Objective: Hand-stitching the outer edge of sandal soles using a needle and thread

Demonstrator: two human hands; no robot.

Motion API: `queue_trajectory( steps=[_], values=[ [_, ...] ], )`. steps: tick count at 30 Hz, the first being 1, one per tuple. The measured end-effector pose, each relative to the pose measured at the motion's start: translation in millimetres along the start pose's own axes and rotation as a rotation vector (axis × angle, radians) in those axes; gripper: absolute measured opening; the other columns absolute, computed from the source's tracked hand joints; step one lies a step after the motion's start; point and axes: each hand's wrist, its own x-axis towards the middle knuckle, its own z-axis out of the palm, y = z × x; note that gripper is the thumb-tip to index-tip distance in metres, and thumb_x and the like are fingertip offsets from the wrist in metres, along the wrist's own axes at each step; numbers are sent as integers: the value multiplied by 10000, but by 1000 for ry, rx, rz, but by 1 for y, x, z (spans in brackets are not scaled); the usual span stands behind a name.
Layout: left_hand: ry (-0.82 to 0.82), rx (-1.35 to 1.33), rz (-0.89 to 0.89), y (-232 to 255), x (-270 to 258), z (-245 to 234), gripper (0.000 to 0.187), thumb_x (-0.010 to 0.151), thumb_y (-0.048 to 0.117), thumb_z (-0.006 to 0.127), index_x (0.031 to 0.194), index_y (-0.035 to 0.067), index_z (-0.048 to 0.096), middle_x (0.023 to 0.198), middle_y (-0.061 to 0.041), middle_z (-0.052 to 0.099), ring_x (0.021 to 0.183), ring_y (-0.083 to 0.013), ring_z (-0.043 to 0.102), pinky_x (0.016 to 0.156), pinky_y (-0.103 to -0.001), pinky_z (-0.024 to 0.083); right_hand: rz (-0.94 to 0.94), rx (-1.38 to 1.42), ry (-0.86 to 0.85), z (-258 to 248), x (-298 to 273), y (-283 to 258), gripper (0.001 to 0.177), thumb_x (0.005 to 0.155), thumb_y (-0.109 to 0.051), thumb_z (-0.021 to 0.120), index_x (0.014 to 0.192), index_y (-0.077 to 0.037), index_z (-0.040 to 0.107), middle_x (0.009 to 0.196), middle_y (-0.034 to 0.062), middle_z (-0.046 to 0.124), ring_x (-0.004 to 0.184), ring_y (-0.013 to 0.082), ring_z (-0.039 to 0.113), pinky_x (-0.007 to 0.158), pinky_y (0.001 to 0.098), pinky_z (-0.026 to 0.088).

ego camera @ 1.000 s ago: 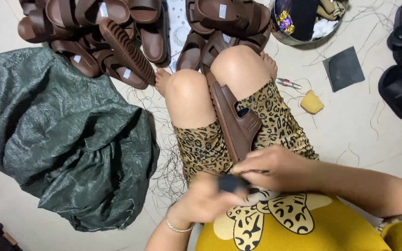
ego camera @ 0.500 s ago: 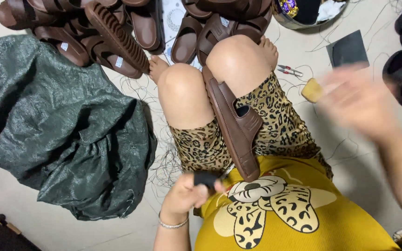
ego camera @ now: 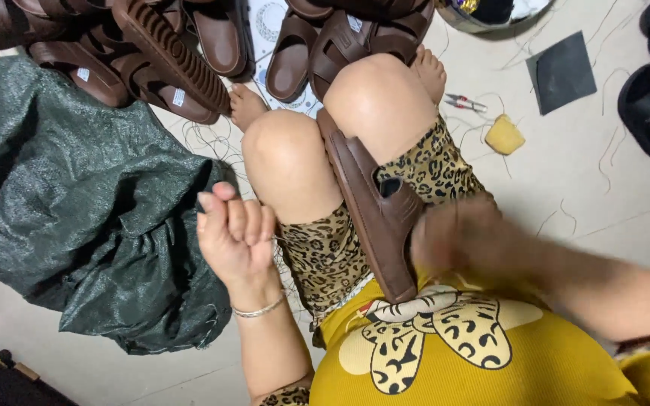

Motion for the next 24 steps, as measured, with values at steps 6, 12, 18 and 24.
queue_trajectory(
  steps=[6, 12, 18, 24],
  values=[
    [239, 495, -136, 43, -5, -44, 309, 909, 328, 743, 823, 35, 698, 804, -141, 705, 719, -230, 717, 588, -300, 653, 449, -429, 699, -55, -17, -41, 212, 970, -227, 645, 947, -29, 717, 861, 105, 767, 456, 108, 465, 389, 244, 345],
    [143, 1425, 557, 28, -53, 40, 234, 936, -17, 629, 1163, -12, 570, 1141, -151, 630, 1028, -264, 621, 978, -374, 523, 301, -1154, 184, -13, -23, -52, 396, 879, -20, 568, 1241, -166, 631, 831, 7, 670, 596, 157, 559, 559, 327, 498],
    [-711, 1453, 73, -11, -71, 62, 971, 817, 480, 766, 1523, 5, 298, 1632, -321, 291, 1412, -411, 546, 993, -366, 594, 77, -1455, -203, -6, -30, -18, 762, 772, -316, 748, 1470, -397, 452, 869, -19, 600, 577, 167, 587, 433, 321, 487],
    [-740, 1538, 130, -23, -71, 52, 1129, 754, 448, 863, 1573, 11, 221, 1639, -282, 331, 1395, -347, 591, 889, -316, 617, 41, -1478, -160, -1, -23, -31, 695, 740, -279, 757, 1405, -362, 573, 909, -32, 635, 538, 174, 603, 423, 307, 494]
  ],
)
